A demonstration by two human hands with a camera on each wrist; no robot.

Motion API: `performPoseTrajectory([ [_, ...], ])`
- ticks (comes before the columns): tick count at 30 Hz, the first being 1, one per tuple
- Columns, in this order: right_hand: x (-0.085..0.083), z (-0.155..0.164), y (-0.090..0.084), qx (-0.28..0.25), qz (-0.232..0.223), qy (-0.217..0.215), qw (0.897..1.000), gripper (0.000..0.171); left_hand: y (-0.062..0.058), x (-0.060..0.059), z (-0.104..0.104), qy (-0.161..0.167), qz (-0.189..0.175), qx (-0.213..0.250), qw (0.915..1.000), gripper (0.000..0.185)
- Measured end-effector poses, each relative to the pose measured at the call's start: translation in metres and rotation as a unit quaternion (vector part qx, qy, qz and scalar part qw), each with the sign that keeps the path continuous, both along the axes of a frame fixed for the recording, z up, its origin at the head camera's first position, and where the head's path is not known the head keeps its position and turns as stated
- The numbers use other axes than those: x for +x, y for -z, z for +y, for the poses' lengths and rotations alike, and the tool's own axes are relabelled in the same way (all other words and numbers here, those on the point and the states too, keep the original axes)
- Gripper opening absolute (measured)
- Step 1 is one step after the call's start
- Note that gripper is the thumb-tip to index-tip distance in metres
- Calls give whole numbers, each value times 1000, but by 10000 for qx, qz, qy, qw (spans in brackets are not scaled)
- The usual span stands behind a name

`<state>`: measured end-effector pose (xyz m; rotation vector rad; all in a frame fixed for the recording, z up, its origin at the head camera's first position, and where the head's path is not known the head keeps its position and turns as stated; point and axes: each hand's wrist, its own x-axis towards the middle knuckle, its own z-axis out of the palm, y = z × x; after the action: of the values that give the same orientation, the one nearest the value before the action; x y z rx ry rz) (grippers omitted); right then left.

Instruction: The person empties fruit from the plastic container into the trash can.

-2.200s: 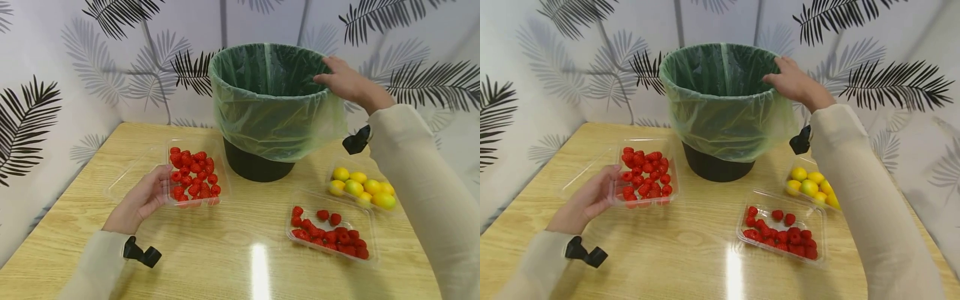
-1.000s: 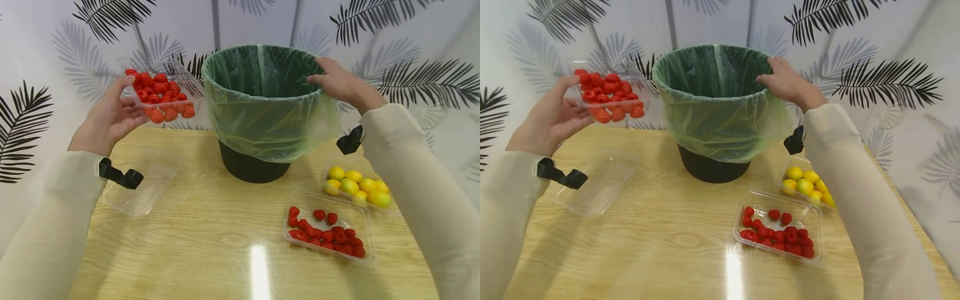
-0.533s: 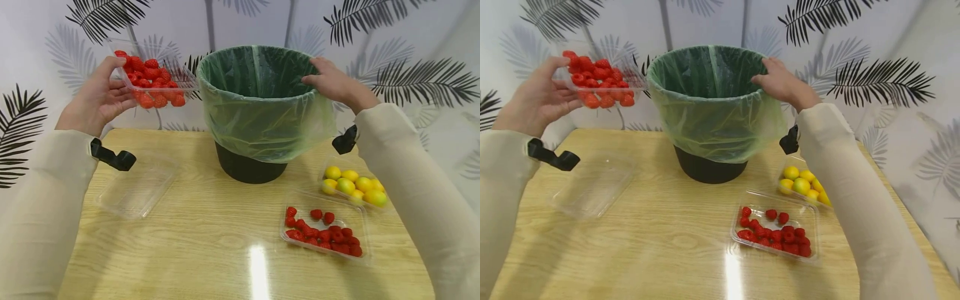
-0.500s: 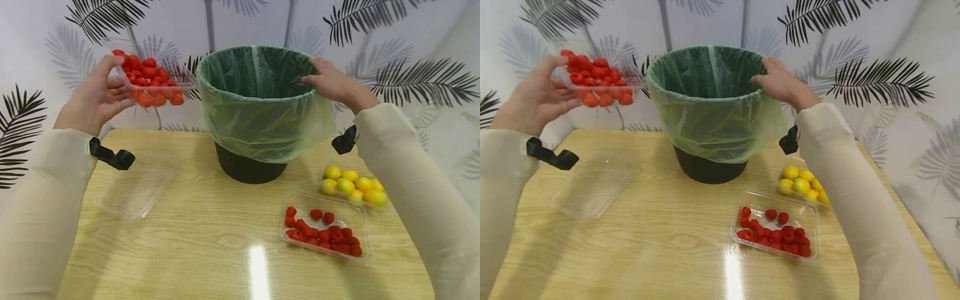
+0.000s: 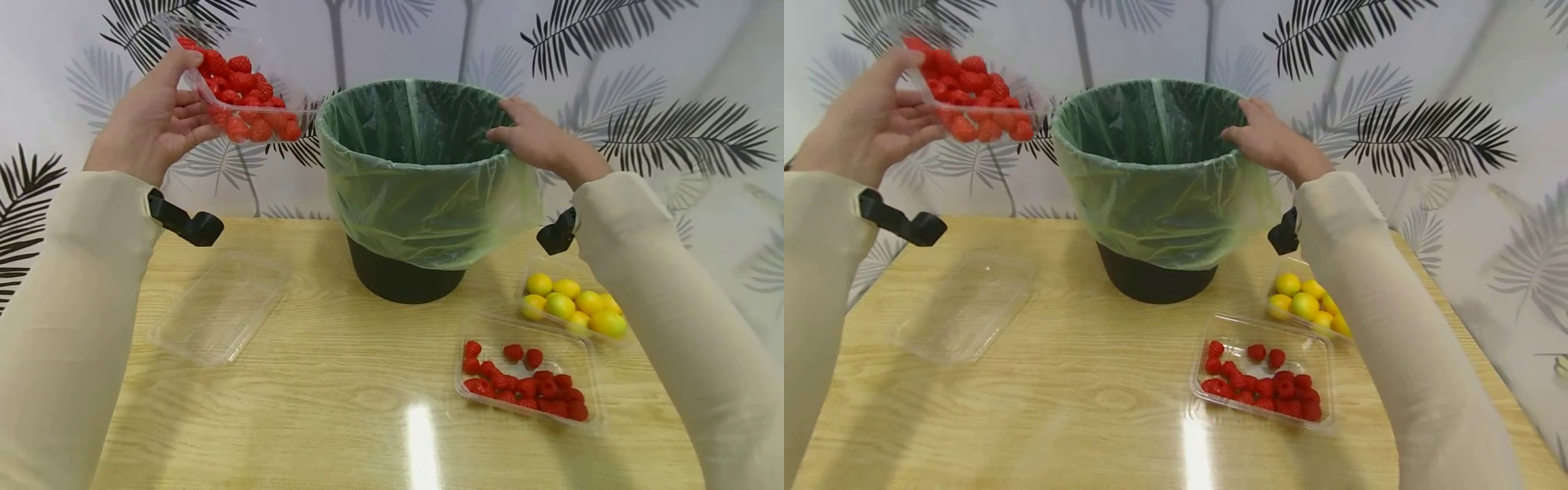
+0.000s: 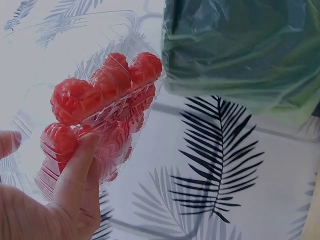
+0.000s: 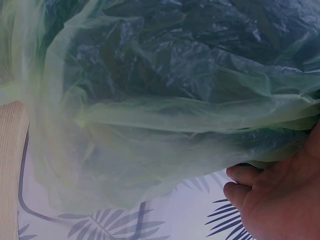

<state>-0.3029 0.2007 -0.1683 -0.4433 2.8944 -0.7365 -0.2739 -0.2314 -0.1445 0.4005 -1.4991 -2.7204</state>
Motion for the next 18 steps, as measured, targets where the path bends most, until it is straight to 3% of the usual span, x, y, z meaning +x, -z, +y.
performPoseTrajectory([
  [4,-1,0,1,-11,3,3,10000,68,-9,0,15,-20,125,-172,9998,53],
  [10,-2,0,2,-29,19,-4,10000,68,-19,-1,35,-81,389,-925,9949,46],
  [18,0,1,0,-200,14,-17,9998,69,-25,-2,61,-69,716,-1536,9855,52],
])
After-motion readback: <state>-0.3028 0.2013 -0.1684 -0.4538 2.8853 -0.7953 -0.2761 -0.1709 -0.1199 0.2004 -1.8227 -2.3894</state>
